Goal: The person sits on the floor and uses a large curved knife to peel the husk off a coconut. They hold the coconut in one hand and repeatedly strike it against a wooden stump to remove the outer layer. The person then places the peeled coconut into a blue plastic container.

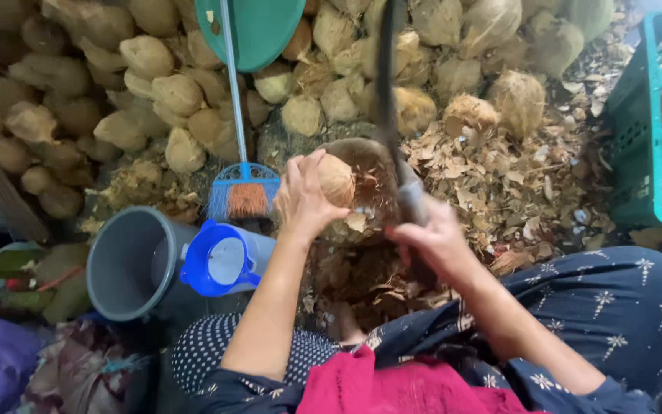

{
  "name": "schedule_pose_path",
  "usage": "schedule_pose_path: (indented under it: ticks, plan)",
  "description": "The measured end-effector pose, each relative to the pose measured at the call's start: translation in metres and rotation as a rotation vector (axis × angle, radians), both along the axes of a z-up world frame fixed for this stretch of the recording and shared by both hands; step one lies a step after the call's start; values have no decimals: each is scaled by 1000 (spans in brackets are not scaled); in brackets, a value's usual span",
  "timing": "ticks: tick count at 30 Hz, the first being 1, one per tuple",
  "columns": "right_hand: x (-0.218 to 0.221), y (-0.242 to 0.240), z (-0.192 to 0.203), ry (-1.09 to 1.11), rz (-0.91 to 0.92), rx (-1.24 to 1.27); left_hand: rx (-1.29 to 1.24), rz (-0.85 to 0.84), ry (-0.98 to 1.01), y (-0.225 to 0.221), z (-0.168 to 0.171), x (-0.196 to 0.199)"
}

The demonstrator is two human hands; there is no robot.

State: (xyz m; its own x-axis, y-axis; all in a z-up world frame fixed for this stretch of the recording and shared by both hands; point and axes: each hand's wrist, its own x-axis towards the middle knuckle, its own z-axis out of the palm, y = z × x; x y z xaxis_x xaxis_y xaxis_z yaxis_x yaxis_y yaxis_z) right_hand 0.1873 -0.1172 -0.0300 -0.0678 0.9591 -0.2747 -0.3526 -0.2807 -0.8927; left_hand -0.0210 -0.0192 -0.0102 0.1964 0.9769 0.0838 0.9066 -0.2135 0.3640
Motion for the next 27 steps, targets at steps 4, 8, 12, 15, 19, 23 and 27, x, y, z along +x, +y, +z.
schedule_pose_path:
  ticks: [4,8,12,15,19,23,27]
  plan:
    - [-8,7,-25,-93,-104,351,34,27,-14,1,-6,8]
    - [-37,-2,-88,-22,165,-338,43,47,65,4,-20,6]
    - [-18,-4,-77,-107,218,-375,106,169,191,-5,-24,25]
    - [-3,-11,-58,-262,168,-455,168,281,416,-11,-35,29]
    - [15,-7,-68,-440,79,-223,1,429,16,-40,-20,28]
    - [16,-5,-78,-455,64,-173,150,546,-642,-45,-22,52]
    - [16,4,-97,-371,78,-275,175,562,-707,-17,-30,54]
